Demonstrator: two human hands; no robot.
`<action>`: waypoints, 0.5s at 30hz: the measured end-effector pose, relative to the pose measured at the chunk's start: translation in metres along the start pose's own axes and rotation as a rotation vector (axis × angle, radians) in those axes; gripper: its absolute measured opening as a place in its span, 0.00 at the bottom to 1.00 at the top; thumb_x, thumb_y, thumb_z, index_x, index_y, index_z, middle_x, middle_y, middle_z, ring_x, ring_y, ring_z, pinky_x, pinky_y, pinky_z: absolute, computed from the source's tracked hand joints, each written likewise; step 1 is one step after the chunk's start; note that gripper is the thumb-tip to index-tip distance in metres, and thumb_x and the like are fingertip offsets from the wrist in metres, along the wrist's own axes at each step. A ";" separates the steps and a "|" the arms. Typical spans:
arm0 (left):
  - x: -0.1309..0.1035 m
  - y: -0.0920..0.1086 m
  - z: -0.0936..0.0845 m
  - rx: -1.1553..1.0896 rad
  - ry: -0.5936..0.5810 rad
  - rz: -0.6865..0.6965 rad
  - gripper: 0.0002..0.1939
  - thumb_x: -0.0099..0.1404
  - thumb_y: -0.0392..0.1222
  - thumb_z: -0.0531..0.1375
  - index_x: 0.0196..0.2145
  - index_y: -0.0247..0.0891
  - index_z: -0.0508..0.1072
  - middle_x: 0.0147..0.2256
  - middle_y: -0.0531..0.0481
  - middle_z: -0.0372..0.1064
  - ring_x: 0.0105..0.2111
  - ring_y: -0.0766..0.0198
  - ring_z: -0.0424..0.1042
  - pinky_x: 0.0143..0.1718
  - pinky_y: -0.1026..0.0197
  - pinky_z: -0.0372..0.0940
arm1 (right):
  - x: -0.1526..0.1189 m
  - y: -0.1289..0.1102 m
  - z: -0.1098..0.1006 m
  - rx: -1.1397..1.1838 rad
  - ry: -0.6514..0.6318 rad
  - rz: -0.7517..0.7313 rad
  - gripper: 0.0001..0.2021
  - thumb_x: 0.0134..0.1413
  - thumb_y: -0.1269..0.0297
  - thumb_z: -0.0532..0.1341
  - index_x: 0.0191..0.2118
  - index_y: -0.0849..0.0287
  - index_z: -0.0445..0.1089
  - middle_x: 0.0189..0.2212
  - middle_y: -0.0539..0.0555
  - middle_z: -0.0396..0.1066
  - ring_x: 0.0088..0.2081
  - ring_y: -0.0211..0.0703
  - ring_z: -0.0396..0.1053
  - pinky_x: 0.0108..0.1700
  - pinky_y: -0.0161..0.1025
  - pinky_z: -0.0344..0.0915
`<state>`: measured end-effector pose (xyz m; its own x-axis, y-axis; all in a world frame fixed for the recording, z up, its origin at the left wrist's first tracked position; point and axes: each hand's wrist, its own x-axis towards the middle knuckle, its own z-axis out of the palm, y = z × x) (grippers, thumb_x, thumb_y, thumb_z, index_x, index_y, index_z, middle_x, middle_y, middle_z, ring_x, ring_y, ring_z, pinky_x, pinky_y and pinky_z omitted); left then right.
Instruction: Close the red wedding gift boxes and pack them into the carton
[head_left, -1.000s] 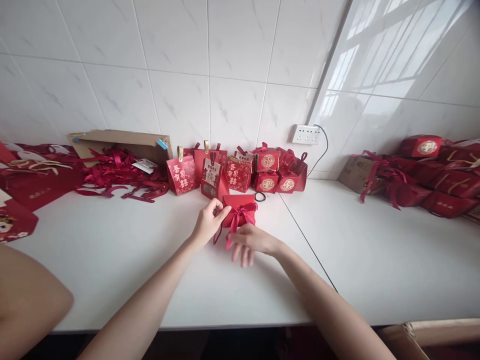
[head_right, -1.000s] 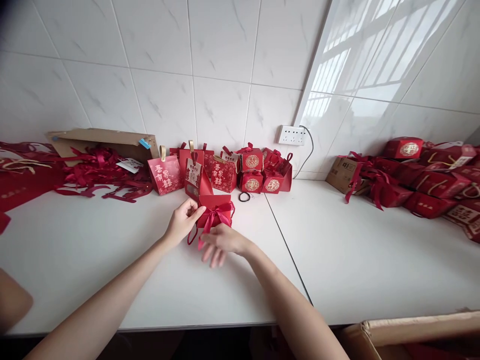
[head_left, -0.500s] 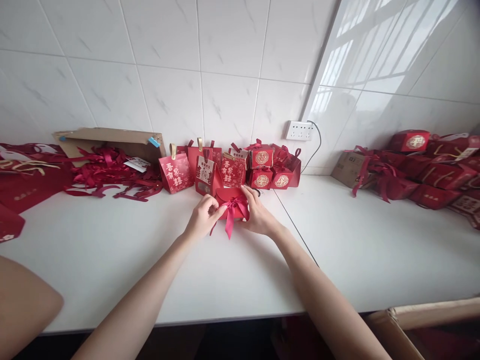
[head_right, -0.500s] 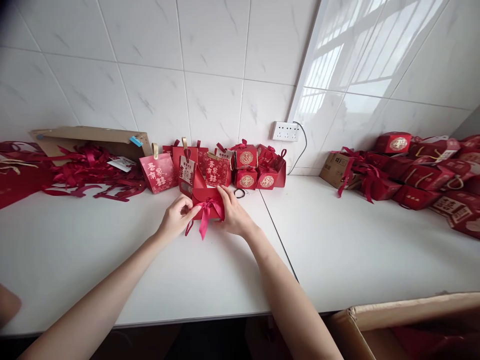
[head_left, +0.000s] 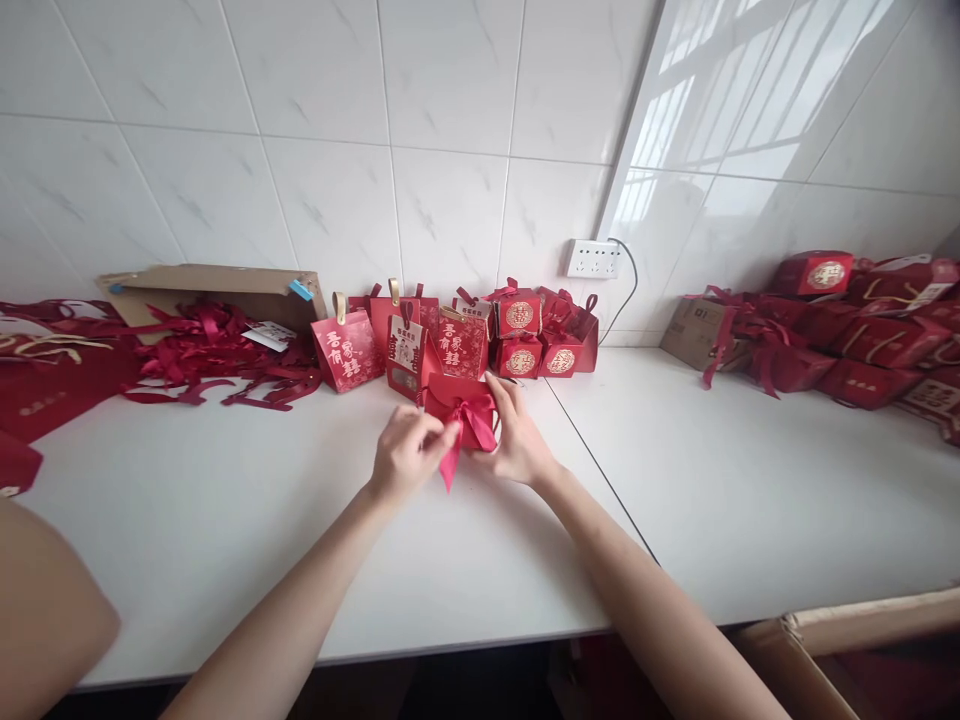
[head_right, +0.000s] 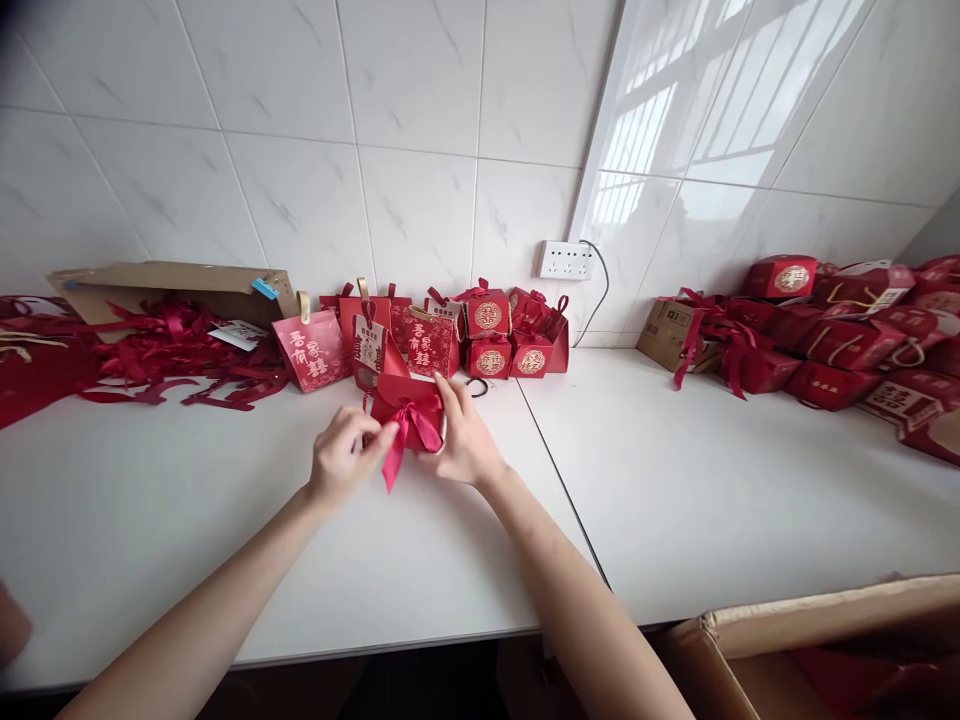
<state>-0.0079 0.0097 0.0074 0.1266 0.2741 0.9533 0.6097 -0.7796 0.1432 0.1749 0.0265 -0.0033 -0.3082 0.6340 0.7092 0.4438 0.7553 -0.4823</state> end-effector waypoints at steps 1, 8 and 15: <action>0.001 -0.007 -0.002 -0.029 0.037 -0.195 0.13 0.60 0.42 0.61 0.22 0.39 0.63 0.18 0.57 0.62 0.20 0.69 0.60 0.27 0.65 0.58 | 0.001 -0.001 -0.001 0.100 -0.002 0.107 0.46 0.34 0.64 0.67 0.62 0.60 0.48 0.55 0.65 0.54 0.57 0.60 0.57 0.57 0.56 0.61; 0.008 -0.032 -0.007 -0.456 0.152 -0.837 0.17 0.60 0.55 0.51 0.24 0.39 0.61 0.18 0.56 0.58 0.17 0.69 0.59 0.20 0.65 0.56 | 0.004 -0.015 0.000 1.276 -0.228 0.870 0.29 0.43 0.40 0.54 0.46 0.58 0.61 0.40 0.58 0.71 0.43 0.54 0.70 0.43 0.55 0.71; -0.001 -0.004 -0.003 -0.695 -0.227 -0.622 0.14 0.57 0.52 0.57 0.33 0.40 0.62 0.26 0.54 0.62 0.23 0.67 0.63 0.24 0.63 0.61 | -0.001 -0.025 0.004 1.285 -0.248 0.769 0.36 0.50 0.31 0.39 0.48 0.56 0.62 0.42 0.60 0.72 0.42 0.51 0.72 0.39 0.50 0.72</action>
<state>-0.0124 0.0105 0.0066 0.1303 0.7971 0.5896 0.0278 -0.5974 0.8015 0.1608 0.0080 0.0055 -0.5384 0.8414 0.0457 -0.4144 -0.2171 -0.8838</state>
